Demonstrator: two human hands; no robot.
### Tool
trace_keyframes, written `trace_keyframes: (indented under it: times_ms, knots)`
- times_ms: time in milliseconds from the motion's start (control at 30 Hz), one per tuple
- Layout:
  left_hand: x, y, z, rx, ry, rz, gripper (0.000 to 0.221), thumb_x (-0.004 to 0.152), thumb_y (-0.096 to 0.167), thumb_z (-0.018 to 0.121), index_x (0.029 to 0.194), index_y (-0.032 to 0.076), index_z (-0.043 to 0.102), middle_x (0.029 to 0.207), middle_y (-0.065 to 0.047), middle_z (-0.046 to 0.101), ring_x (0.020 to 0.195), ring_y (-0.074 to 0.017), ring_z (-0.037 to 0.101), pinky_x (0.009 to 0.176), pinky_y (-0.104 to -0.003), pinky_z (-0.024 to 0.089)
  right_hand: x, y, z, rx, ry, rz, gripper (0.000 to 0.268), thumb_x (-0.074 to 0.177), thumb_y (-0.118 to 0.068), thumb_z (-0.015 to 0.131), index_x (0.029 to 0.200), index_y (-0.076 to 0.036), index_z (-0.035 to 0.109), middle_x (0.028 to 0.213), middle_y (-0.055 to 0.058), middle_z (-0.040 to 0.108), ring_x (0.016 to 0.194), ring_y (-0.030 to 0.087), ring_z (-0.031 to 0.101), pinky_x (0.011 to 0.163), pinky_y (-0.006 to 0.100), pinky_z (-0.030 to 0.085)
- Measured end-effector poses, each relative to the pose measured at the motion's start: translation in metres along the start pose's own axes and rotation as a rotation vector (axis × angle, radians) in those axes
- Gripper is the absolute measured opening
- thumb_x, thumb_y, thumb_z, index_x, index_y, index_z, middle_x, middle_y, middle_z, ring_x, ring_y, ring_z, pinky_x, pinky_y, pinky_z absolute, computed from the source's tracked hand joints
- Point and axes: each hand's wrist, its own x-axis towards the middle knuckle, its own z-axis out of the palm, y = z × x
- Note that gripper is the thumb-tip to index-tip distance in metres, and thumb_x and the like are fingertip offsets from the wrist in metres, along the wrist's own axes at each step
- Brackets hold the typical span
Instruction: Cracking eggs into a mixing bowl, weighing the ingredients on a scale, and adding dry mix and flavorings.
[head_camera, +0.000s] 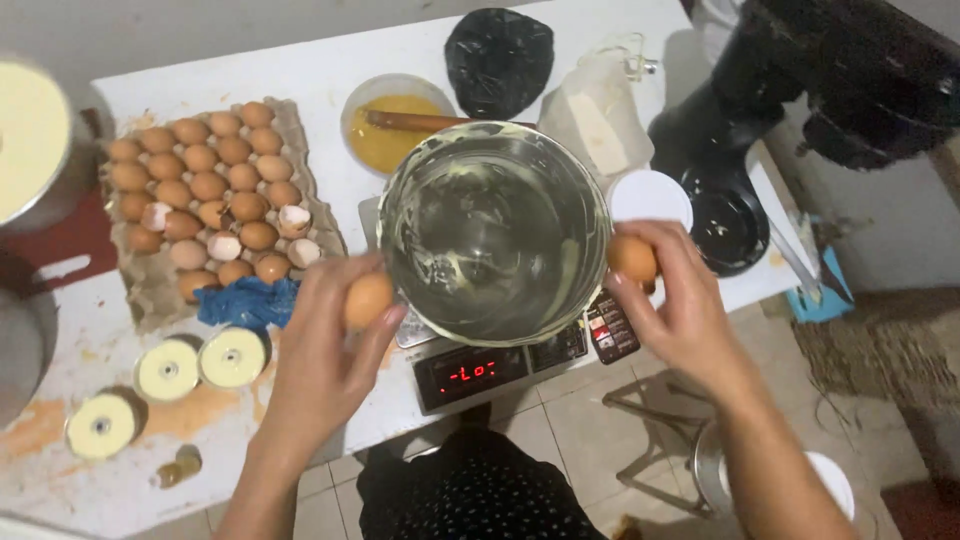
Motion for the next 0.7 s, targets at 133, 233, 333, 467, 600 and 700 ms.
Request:
trace_keyframes:
  times_ms: [133, 233, 333, 467, 600, 700]
  knots:
    - [0.016, -0.005, 0.023, 0.280, 0.162, 0.114, 0.039, 0.088, 0.015, 0.067, 0.120, -0.005, 0.057, 0.095, -0.021, 0.057, 0.085, -0.0393, 0.059, 0.073, -0.048, 0.052, 0.024, 0.030, -0.002, 0.013, 0.078, -0.052, 0.043, 0.086, -0.003, 0.063, 0.127, 0.001, 0.049, 0.116, 0.017, 0.051, 0.095, 0.032, 0.056, 0.062, 0.035, 0.050]
    - [0.017, -0.006, 0.023, 0.433, 0.121, 0.062, 0.037, 0.090, 0.022, 0.062, 0.118, -0.002, 0.057, 0.095, -0.019, 0.057, 0.082, -0.0360, 0.060, 0.067, -0.046, 0.052, 0.032, 0.041, 0.008, -0.100, -0.091, -0.069, 0.039, 0.087, -0.011, 0.063, 0.122, 0.003, 0.053, 0.111, 0.019, 0.050, 0.095, 0.037, 0.060, 0.066, 0.043, 0.056]
    - [0.020, 0.006, 0.019, 0.407, 0.114, 0.025, 0.037, 0.090, 0.022, 0.061, 0.118, -0.002, 0.056, 0.094, -0.019, 0.056, 0.079, -0.0371, 0.059, 0.067, -0.047, 0.051, 0.034, 0.042, 0.002, -0.030, 0.004, -0.167, 0.045, 0.082, -0.005, 0.066, 0.123, 0.003, 0.050, 0.110, 0.021, 0.049, 0.096, 0.040, 0.057, 0.067, 0.046, 0.053]
    - [0.026, -0.007, 0.027, 0.421, 0.139, 0.106, 0.038, 0.091, 0.022, 0.061, 0.119, -0.003, 0.056, 0.092, -0.018, 0.055, 0.076, -0.0332, 0.058, 0.063, -0.044, 0.051, 0.045, 0.038, -0.003, 0.043, 0.059, -0.176, 0.045, 0.084, -0.003, 0.064, 0.126, 0.002, 0.047, 0.109, 0.020, 0.048, 0.094, 0.038, 0.055, 0.069, 0.045, 0.052]
    - [0.023, -0.010, 0.026, 0.479, 0.115, 0.071, 0.038, 0.091, 0.024, 0.062, 0.119, 0.000, 0.056, 0.098, -0.020, 0.055, 0.086, -0.0396, 0.058, 0.069, -0.048, 0.051, 0.058, 0.004, -0.013, 0.190, -0.039, -0.101, 0.044, 0.085, 0.001, 0.066, 0.125, 0.003, 0.049, 0.106, 0.022, 0.052, 0.098, 0.046, 0.057, 0.079, 0.055, 0.053]
    - [0.027, -0.009, 0.028, 0.485, 0.134, 0.067, 0.040, 0.095, 0.027, 0.062, 0.123, 0.000, 0.053, 0.107, -0.018, 0.053, 0.096, -0.0375, 0.058, 0.075, -0.046, 0.051, 0.070, 0.010, -0.010, 0.163, -0.087, -0.188, 0.042, 0.090, -0.007, 0.064, 0.128, 0.001, 0.048, 0.104, 0.022, 0.050, 0.094, 0.045, 0.058, 0.070, 0.052, 0.051]
